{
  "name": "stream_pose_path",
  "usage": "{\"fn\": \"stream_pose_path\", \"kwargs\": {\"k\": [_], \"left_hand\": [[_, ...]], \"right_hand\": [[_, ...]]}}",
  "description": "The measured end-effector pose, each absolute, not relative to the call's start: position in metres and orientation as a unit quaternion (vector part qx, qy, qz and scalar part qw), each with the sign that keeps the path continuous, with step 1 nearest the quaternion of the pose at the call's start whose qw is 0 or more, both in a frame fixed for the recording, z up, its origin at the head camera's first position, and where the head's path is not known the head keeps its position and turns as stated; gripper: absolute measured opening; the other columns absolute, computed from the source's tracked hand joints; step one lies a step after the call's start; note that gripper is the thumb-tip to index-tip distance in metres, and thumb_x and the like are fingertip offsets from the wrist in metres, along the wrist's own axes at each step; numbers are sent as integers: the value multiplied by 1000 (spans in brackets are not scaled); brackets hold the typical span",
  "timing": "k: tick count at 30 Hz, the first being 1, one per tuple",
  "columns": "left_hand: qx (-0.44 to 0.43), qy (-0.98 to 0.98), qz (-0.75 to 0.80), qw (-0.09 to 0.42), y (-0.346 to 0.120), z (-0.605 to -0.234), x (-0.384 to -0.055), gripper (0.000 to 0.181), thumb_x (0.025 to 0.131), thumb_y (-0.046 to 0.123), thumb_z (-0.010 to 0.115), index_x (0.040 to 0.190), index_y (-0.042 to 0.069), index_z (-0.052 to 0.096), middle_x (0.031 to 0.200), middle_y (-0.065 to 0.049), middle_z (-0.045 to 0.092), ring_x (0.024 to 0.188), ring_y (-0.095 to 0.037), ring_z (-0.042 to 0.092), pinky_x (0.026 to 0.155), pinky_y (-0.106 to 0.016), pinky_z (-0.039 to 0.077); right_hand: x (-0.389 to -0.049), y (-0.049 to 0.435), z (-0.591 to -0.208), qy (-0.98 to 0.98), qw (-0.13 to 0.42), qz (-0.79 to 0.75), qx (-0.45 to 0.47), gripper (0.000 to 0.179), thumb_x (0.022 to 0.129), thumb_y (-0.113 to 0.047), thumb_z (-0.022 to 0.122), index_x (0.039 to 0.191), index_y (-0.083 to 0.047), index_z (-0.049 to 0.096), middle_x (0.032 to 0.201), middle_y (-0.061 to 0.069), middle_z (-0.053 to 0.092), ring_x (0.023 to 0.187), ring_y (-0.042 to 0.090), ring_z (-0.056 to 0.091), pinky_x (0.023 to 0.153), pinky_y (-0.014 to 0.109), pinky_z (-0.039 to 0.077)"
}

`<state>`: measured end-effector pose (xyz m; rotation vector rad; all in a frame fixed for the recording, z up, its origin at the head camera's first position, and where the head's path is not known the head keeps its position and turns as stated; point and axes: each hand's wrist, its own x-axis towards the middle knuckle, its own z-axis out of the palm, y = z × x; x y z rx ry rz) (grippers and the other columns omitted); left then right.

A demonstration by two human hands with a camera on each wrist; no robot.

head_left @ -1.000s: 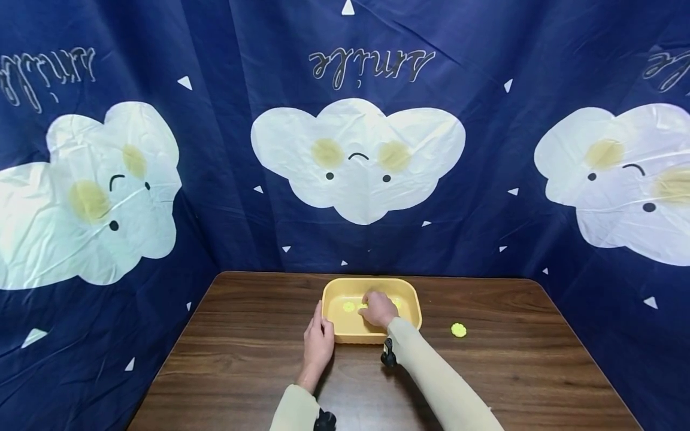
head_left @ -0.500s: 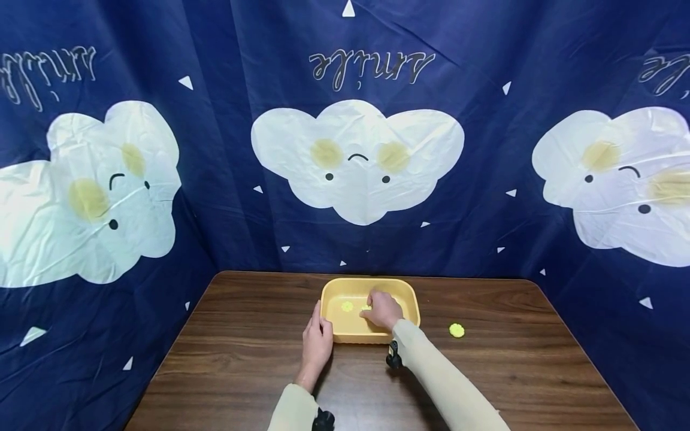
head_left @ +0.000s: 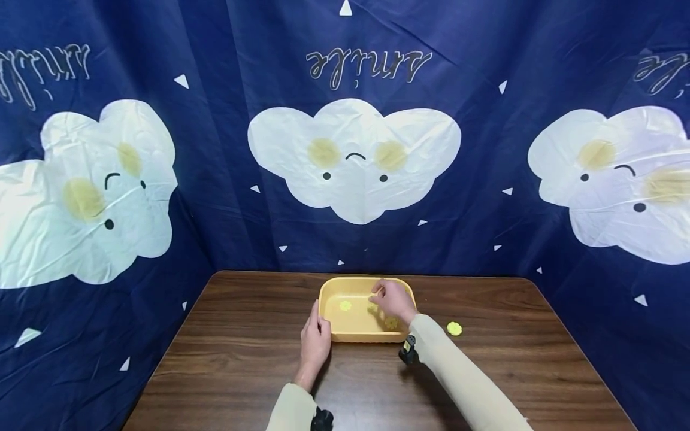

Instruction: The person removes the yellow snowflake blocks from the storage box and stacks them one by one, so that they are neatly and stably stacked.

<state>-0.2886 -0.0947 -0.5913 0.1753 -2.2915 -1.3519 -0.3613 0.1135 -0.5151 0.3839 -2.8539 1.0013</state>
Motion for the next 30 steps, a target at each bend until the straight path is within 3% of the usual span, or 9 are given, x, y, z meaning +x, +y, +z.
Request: {"fn": "stream_pose_path", "kwargs": {"k": [7,16,30], "left_hand": [[68,-833,-495,238,-96,-591,-286,51,99,7,50,149,4,49,140,-26,59,127,-40,59,106,-53,48],[70,-834,-495,234,-96,-589,-285,52,99,5,51,150,4,48,141,-26,58,128,-41,59,107,-54,47],[66,-835,-497,228,-95,-591,-288,52,99,8,50,151,6,48,142,-25,59,128,-39,59,106,-53,48]], "right_hand": [[-356,143,-495,-918,85,366,125,11,85,-18,80,92,-10,77,77,0,73,75,14,66,70,30,52],[-343,190,-481,-919,86,369,109,9,87,-19,79,92,-12,77,79,-1,74,75,11,66,70,28,50],[-334,262,-502,-939,82,332,42,11,90,-18,74,95,-9,77,82,0,72,74,12,61,68,29,48]]}}
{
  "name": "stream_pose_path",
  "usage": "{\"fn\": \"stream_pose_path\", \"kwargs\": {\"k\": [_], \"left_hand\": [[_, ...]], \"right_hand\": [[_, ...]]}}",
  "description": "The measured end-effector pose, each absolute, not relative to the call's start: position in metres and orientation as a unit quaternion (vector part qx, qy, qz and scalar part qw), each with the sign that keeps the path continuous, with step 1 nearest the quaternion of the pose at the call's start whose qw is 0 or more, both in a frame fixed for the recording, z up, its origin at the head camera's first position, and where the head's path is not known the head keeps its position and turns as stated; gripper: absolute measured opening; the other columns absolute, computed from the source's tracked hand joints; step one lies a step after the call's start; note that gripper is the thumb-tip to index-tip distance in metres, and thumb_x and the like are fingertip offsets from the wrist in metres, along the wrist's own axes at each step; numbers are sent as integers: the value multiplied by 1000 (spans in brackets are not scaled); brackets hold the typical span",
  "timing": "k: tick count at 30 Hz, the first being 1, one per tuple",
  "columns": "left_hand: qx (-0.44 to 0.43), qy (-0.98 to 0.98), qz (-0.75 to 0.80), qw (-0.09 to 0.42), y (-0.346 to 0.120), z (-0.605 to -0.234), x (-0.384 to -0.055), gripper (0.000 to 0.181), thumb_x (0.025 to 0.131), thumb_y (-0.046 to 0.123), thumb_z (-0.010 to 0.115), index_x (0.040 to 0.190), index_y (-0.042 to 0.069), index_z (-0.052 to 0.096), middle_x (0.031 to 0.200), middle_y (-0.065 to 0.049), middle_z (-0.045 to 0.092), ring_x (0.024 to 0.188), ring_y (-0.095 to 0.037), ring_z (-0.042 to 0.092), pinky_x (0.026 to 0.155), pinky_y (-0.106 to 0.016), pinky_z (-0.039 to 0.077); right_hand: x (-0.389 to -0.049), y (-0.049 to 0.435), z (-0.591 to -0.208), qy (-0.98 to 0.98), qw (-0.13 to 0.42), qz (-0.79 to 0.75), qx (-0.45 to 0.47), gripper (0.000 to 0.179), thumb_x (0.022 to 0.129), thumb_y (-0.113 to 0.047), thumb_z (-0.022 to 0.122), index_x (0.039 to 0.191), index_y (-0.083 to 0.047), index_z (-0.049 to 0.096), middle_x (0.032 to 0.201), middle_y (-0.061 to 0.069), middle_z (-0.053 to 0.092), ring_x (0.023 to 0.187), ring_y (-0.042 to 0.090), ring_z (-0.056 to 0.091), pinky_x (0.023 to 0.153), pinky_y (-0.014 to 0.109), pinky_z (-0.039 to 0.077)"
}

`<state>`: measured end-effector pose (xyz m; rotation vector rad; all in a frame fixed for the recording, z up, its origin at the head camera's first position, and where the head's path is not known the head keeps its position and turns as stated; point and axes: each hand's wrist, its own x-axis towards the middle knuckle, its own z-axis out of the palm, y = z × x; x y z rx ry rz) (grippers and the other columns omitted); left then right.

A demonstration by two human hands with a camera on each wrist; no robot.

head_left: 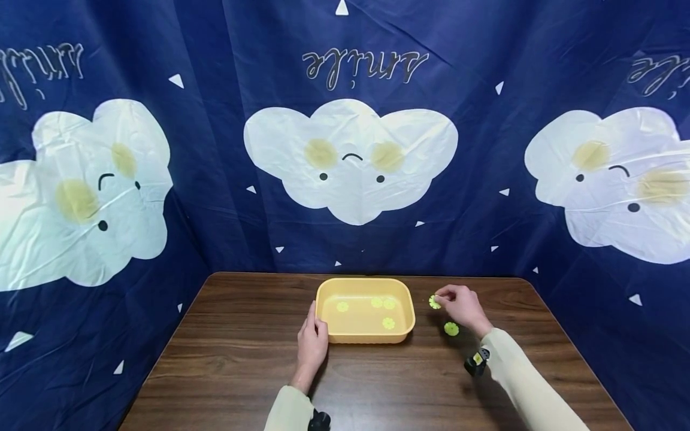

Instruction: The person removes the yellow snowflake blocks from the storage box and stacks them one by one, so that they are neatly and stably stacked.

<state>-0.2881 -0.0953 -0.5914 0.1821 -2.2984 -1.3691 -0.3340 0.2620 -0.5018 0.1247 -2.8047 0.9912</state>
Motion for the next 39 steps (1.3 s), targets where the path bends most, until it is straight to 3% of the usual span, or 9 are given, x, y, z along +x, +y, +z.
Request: {"fn": "stream_pose_path", "kwargs": {"k": [16,24,32,39], "left_hand": [[63,-836,-495,229,-94,-591,-287,52,99,7,50,151,5,47,141,-25,58,128,-40,59,106,-53,48],[62,-835,-497,228,-94,-590,-287,52,99,8,51,151,6,47,142,-25,58,128,-40,59,106,-54,48],[67,-837,-497,219,-95,-590,-287,52,100,9,50,152,6,47,143,-24,58,129,-39,58,107,-53,47],[72,-840,-496,209,-96,-590,-288,53,101,11,49,153,8,45,145,-23,56,130,-39,57,108,-53,46]], "right_hand": [[-314,295,-534,-936,21,350,-9,12,94,-12,68,99,-4,76,84,5,72,69,13,61,59,27,51],[-309,298,-544,-935,25,355,-5,13,93,-14,69,97,-4,75,78,2,69,59,11,60,58,27,47],[-309,298,-549,-948,38,315,-8,11,92,-15,71,95,-7,77,85,3,71,76,15,57,67,29,45],[-311,297,-552,-949,24,315,-7,12,92,-16,70,97,-6,76,85,2,67,79,16,56,69,30,44]]}}
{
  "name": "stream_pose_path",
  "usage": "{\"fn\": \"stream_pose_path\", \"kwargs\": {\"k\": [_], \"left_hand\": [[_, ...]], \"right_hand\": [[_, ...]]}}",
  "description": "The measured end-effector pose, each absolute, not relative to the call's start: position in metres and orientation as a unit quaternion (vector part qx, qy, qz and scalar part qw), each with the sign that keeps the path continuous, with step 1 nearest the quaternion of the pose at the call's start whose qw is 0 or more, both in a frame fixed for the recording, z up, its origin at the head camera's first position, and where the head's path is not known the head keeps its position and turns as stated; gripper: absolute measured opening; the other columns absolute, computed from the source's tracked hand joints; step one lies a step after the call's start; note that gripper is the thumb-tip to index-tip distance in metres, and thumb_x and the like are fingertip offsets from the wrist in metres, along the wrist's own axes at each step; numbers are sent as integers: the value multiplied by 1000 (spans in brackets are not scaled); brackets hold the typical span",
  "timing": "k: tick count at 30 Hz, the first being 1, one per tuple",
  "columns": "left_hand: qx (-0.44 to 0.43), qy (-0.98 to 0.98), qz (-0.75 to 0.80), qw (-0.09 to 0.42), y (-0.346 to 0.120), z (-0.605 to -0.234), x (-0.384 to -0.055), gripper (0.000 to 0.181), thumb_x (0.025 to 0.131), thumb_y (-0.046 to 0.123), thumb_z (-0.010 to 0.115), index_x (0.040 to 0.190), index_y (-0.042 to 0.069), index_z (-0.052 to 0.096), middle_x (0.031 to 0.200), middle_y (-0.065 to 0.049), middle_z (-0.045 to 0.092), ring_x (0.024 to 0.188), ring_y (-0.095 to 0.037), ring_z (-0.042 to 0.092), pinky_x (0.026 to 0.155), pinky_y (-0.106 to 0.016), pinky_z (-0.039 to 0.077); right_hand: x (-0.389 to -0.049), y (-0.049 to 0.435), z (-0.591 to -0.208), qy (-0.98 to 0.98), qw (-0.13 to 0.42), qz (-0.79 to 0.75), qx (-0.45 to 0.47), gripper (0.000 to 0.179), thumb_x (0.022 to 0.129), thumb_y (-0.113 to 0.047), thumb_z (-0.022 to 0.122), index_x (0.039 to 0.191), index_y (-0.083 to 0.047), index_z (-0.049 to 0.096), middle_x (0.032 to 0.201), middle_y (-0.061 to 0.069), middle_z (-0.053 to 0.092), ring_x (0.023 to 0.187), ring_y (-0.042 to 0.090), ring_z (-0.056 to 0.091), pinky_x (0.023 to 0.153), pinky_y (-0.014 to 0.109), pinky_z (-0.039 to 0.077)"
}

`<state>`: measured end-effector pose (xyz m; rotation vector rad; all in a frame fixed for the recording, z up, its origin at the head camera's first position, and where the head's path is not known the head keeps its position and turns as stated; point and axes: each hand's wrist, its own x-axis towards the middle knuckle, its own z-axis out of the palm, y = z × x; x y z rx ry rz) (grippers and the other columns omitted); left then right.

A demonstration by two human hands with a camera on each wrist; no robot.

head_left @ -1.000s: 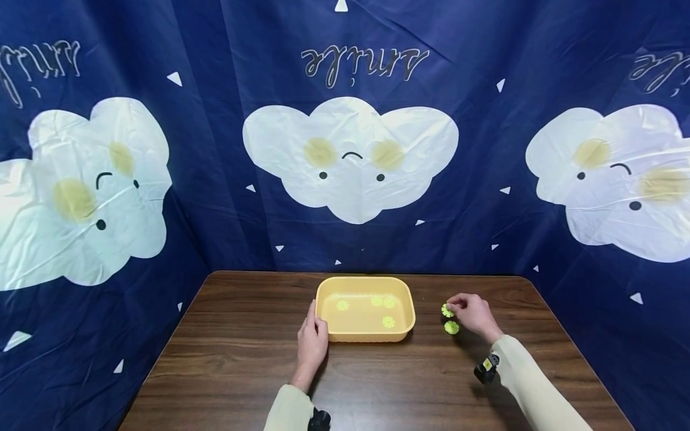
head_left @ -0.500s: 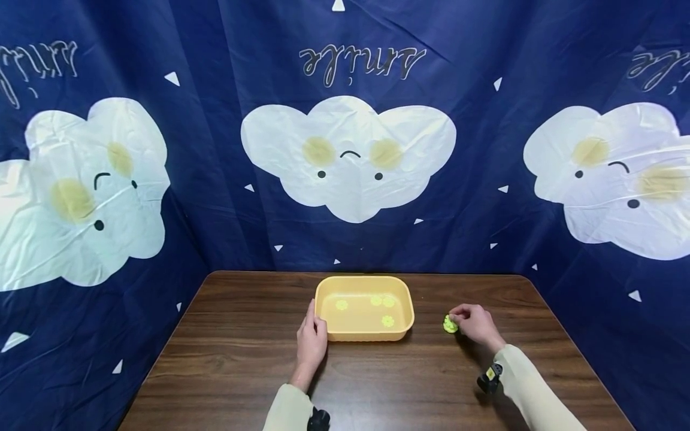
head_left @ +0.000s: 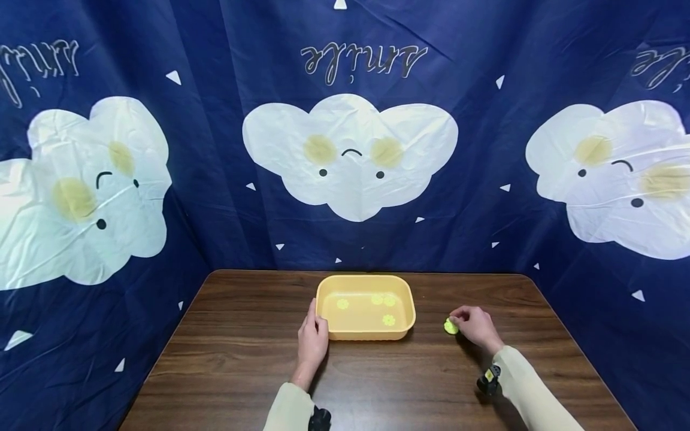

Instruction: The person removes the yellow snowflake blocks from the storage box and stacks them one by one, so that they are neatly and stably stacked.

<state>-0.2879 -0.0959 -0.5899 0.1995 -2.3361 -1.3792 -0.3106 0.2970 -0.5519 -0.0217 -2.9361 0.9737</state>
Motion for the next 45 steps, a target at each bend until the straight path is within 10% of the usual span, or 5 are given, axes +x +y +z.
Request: {"fn": "stream_pose_path", "kwargs": {"k": [11,45], "left_hand": [[71,-836,-503,206,-96,-588,-287,53,101,12,49,154,10,45,146,-23,56,132,-38,56,109,-52,46],[80,-838,-508,182,-96,-588,-287,53,102,15,47,155,9,42,150,-22,52,135,-37,53,112,-52,43]], "right_hand": [[-303,299,-546,-971,10,234,52,51,78,-36,83,114,-2,71,103,15,68,94,30,65,79,50,54],[-307,298,-553,-981,-1,194,20,39,81,-31,80,112,-9,71,95,7,68,83,24,64,64,44,50]]}}
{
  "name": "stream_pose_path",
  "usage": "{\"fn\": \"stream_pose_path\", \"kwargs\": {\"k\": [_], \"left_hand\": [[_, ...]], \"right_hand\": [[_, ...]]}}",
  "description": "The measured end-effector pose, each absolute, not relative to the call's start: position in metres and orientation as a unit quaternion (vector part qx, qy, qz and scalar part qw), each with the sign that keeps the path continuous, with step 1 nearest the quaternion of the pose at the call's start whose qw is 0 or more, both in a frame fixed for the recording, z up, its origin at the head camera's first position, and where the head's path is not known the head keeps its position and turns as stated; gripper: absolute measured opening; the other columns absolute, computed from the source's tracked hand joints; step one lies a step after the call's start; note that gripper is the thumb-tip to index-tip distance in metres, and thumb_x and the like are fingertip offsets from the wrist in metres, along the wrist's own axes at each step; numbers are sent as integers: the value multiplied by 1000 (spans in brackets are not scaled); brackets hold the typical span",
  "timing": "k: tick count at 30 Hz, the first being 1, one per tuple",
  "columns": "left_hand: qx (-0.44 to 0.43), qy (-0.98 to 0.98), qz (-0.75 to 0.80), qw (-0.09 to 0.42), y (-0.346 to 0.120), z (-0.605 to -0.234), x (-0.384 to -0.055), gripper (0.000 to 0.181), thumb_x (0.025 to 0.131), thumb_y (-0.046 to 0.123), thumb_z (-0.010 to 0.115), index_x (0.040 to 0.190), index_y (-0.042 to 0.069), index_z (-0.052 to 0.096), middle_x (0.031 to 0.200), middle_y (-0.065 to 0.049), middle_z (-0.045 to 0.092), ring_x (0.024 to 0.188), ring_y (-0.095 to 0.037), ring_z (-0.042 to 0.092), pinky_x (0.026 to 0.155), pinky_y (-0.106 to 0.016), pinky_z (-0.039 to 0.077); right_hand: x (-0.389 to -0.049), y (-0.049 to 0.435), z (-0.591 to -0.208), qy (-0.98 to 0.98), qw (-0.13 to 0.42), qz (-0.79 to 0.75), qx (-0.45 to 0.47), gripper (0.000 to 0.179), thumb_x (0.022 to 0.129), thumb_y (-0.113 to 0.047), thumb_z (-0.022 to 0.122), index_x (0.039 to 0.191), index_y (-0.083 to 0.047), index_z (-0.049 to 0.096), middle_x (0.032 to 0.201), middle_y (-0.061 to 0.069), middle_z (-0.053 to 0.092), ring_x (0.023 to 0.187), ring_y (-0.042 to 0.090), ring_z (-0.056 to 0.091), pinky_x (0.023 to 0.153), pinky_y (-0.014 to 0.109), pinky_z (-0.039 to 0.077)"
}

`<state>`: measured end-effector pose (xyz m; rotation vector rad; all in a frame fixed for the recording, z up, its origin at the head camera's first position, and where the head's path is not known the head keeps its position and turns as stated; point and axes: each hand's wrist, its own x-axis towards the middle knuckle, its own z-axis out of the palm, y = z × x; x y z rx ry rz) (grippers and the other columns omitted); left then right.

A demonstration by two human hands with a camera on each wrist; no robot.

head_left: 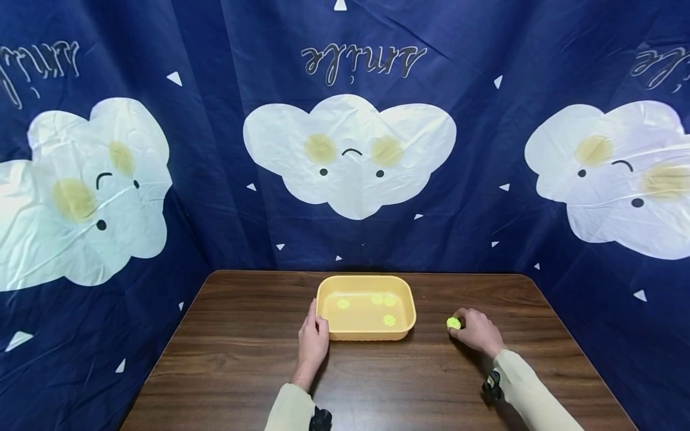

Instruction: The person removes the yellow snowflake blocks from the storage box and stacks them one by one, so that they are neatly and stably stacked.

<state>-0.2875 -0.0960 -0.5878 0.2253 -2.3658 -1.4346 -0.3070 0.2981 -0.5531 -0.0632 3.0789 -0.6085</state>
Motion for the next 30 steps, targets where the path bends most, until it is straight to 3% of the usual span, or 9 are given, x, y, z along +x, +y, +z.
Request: {"fn": "stream_pose_path", "kwargs": {"k": [9,18,30], "left_hand": [[77,-835,-510,190,-97,-587,-285,53,102,14,48,154,8,43,148,-22,53,134,-37,54,112,-52,44],[77,-835,-511,189,-97,-587,-285,54,102,13,49,155,9,42,150,-21,52,136,-37,53,112,-52,43],[74,-835,-508,200,-97,-588,-285,53,101,12,49,154,9,44,148,-21,54,133,-37,55,111,-52,45]], "right_hand": [[-305,296,-552,981,1,-195,-25,39,80,-31,80,111,-8,70,95,7,68,83,24,63,65,43,50],[-309,290,-545,981,-26,-192,-8,53,87,-50,72,115,-5,67,108,15,67,96,33,65,76,55,54],[-334,231,-512,968,-92,-226,-53,37,91,-41,70,111,-9,70,94,6,67,85,24,63,70,44,53]]}}
